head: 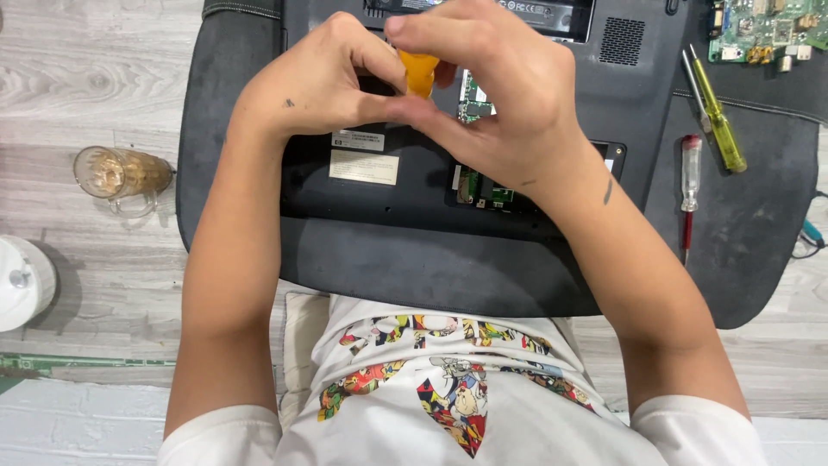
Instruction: The person disassembles a laptop by unscrewing the back panel and removing internal components including the battery and hard drive.
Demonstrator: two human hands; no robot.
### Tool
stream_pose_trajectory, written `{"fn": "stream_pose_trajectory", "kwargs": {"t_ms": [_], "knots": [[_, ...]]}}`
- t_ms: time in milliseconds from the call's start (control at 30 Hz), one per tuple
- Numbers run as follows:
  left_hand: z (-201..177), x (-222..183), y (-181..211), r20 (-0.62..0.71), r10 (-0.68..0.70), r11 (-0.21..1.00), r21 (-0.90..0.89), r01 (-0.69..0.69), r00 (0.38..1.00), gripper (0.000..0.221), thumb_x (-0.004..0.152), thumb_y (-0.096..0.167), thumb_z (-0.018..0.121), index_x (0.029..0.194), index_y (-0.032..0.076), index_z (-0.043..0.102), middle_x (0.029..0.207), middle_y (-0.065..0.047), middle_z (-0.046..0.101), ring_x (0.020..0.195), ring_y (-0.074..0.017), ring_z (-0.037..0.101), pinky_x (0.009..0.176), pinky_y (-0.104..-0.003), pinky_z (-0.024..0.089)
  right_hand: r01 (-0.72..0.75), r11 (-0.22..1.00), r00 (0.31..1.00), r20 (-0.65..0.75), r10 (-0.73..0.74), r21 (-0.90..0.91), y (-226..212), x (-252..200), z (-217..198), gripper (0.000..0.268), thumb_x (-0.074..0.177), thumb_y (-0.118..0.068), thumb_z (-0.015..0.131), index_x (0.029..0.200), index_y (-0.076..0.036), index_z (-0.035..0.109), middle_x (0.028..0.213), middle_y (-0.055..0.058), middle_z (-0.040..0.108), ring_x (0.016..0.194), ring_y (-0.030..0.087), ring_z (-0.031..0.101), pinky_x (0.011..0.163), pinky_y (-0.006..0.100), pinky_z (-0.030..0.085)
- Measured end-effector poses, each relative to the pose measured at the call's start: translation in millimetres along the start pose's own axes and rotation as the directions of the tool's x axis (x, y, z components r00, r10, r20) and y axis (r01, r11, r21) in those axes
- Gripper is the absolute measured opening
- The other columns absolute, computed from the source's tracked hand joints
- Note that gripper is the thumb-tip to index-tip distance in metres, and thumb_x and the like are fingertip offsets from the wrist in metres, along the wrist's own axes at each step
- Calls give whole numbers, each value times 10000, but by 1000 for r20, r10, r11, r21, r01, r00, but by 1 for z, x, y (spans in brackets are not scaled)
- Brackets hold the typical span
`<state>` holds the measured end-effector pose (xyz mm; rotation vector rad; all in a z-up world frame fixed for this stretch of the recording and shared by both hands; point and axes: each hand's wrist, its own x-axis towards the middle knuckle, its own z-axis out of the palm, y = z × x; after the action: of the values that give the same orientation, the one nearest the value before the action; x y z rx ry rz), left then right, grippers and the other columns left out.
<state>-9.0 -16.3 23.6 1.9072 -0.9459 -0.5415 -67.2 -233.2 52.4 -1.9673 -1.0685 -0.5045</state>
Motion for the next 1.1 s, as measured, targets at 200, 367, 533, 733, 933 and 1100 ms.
{"fn": "stream_pose_trajectory", "kwargs": {"t_ms": [200,367,533,733,933,1100], "knots": [[0,0,8,26,11,1000,19,-11,1000,419,1040,287,705,703,47,641,581,29,402,600,-62,329,533,-258,266,0,994,990,-137,-15,-113,4,-6,8,328,1061,-204,787,1231,-2,593,1013,162,643,827,246,616,714,338,560],[-1,0,8,38,47,999,15,-48,998,506,1000,80,606,617,103,275,634,31,199,645,-86,196,569,-286,172,-57,987,983,-179,29,-152,4,-6,11,405,1018,-272,853,1233,-22,618,968,131,648,832,234,612,738,333,546],[1,-2,1,3,46,999,25,-46,999,269,1008,108,747,791,-15,646,685,6,482,729,-60,414,592,-272,354,-46,996,988,-149,35,-75,4,-6,13,329,1046,-243,779,1229,-12,632,1027,147,627,845,241,596,714,344,550],[-1,-1,12,24,-71,997,7,71,997,422,945,435,653,845,38,754,786,-11,710,736,-68,577,598,-248,425,-35,999,999,-17,34,-36,-2,3,1,161,1150,-179,570,1256,-74,629,1001,93,663,844,246,601,743,353,487],[2,-7,-23,-12,-90,987,130,91,996,661,918,451,738,587,108,281,562,17,232,608,-118,192,500,-338,177,-70,973,975,223,20,221,-7,2,-3,288,1172,20,468,1454,-31,443,1102,176,611,961,372,594,871,403,492],[4,-1,-8,-39,130,984,125,-124,991,91,903,82,739,988,75,768,984,-44,684,953,-183,634,836,-324,513,-132,977,986,126,112,166,-4,9,-6,367,1053,-108,584,1399,-6,519,1323,175,577,1193,324,593,1018,398,502]]}}
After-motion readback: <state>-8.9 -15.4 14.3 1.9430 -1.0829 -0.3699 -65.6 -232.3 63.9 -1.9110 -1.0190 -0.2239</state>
